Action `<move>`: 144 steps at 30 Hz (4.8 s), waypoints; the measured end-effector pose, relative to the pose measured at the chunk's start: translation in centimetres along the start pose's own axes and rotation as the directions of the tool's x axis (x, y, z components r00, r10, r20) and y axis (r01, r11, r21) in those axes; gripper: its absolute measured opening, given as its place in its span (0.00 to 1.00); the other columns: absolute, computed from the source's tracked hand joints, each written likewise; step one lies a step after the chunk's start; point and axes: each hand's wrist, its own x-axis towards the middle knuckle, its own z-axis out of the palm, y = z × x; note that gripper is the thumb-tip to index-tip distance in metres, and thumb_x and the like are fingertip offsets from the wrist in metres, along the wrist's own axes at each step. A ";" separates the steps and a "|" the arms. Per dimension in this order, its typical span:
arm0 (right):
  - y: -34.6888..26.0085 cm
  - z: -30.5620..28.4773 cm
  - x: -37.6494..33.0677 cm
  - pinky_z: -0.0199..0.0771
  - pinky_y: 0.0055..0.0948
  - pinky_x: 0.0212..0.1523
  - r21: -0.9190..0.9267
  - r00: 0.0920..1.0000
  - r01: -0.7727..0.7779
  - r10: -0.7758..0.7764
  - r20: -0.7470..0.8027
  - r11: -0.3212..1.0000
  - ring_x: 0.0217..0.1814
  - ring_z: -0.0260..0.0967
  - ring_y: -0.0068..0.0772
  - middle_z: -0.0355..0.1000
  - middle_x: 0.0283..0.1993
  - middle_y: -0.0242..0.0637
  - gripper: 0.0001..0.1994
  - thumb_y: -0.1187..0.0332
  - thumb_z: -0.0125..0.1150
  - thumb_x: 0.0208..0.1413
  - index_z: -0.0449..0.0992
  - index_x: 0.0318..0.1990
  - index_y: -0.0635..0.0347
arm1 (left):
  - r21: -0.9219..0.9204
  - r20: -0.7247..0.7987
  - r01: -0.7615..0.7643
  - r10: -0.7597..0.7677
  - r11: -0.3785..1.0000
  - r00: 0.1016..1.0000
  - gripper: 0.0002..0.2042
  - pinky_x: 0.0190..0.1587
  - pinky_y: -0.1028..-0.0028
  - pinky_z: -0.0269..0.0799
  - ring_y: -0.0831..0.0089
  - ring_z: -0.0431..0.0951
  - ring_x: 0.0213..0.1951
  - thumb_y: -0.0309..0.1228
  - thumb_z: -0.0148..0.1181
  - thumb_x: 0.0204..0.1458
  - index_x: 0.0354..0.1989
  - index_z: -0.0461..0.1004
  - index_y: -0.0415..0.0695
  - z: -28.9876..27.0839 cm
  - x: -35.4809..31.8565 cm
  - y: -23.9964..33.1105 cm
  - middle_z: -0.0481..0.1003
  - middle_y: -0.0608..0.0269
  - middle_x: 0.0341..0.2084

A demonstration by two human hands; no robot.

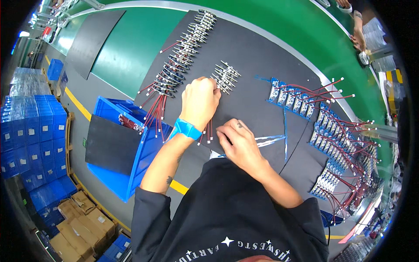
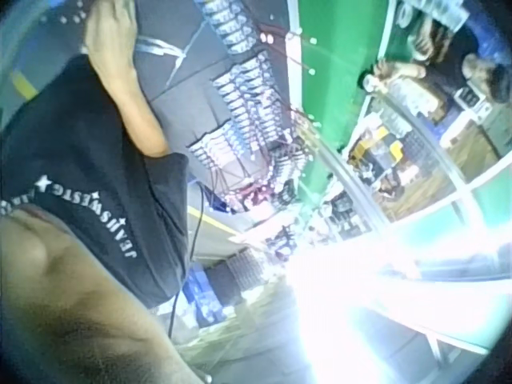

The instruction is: The person assembles and organizes small circuit board components with attached wires by hand at a factory workbench.

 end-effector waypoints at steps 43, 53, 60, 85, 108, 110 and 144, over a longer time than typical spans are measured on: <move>3.8 -9.0 0.1 0.64 0.23 0.22 0.026 0.700 -0.542 0.469 -0.538 0.840 0.15 0.64 0.21 0.70 0.16 0.34 0.24 0.67 0.62 0.52 0.66 0.54 0.71 | 0.215 -0.264 0.007 0.051 0.977 0.963 0.06 0.34 0.59 0.74 0.53 0.78 0.30 0.33 0.61 0.45 0.24 0.79 0.45 5.1 13.8 -1.3 0.77 0.52 0.24; 5.8 -9.7 2.2 0.61 0.22 0.17 0.284 0.677 -0.539 0.608 -0.414 0.793 0.14 0.62 0.19 0.70 0.17 0.35 0.15 0.62 0.49 0.63 0.74 0.35 0.67 | 0.212 -0.249 0.063 -0.008 0.975 0.968 0.07 0.37 0.59 0.75 0.52 0.79 0.31 0.33 0.61 0.45 0.26 0.80 0.44 5.3 13.8 -1.0 0.77 0.50 0.25; 6.4 -9.4 1.7 0.61 0.20 0.17 0.304 0.712 -0.479 0.568 -0.413 0.823 0.14 0.61 0.17 0.69 0.18 0.34 0.14 0.63 0.48 0.63 0.75 0.37 0.66 | 0.189 -0.229 0.076 -0.031 0.979 0.973 0.08 0.36 0.58 0.75 0.50 0.78 0.30 0.33 0.60 0.45 0.25 0.79 0.40 4.9 13.6 -0.6 0.77 0.47 0.25; -0.1 -7.6 -1.3 0.63 0.16 0.21 0.638 0.820 -0.403 0.569 -0.067 0.656 0.22 0.65 0.16 0.69 0.23 0.29 0.07 0.67 0.56 0.59 0.69 0.36 0.62 | -0.899 0.426 0.431 0.083 -0.074 0.901 0.16 0.38 0.79 0.73 0.79 0.76 0.38 0.33 0.49 0.61 0.53 0.65 0.35 0.5 -0.5 5.5 0.76 0.60 0.38; -1.7 -7.4 -2.1 0.62 0.24 0.15 0.533 0.962 -0.259 0.167 0.216 0.806 0.12 0.63 0.21 0.63 0.12 0.29 0.16 0.66 0.45 0.64 0.72 0.26 0.64 | -0.750 0.621 0.635 0.133 -0.186 0.772 0.19 0.22 0.82 0.66 0.85 0.72 0.22 0.46 0.46 0.62 0.37 0.73 0.39 0.0 -3.9 6.1 0.74 0.69 0.23; -0.7 -7.7 -1.6 0.61 0.23 0.15 0.446 0.987 -0.157 0.130 0.091 0.881 0.12 0.63 0.22 0.63 0.11 0.28 0.17 0.66 0.45 0.64 0.72 0.23 0.63 | -0.826 0.557 0.556 0.008 -0.094 0.830 0.19 0.22 0.83 0.65 0.85 0.71 0.22 0.45 0.46 0.62 0.36 0.73 0.39 0.5 -4.1 6.1 0.73 0.69 0.22; 6.0 -5.7 -0.7 0.66 0.24 0.29 0.654 0.708 -0.027 0.476 -0.522 0.756 0.24 0.65 0.27 0.67 0.23 0.39 0.22 0.61 0.34 0.68 0.65 0.25 0.63 | -0.685 -0.267 -0.171 -0.025 0.708 0.963 0.13 0.20 0.71 0.62 0.73 0.67 0.16 0.29 0.53 0.57 0.21 0.69 0.37 3.5 -1.0 1.1 0.67 0.60 0.14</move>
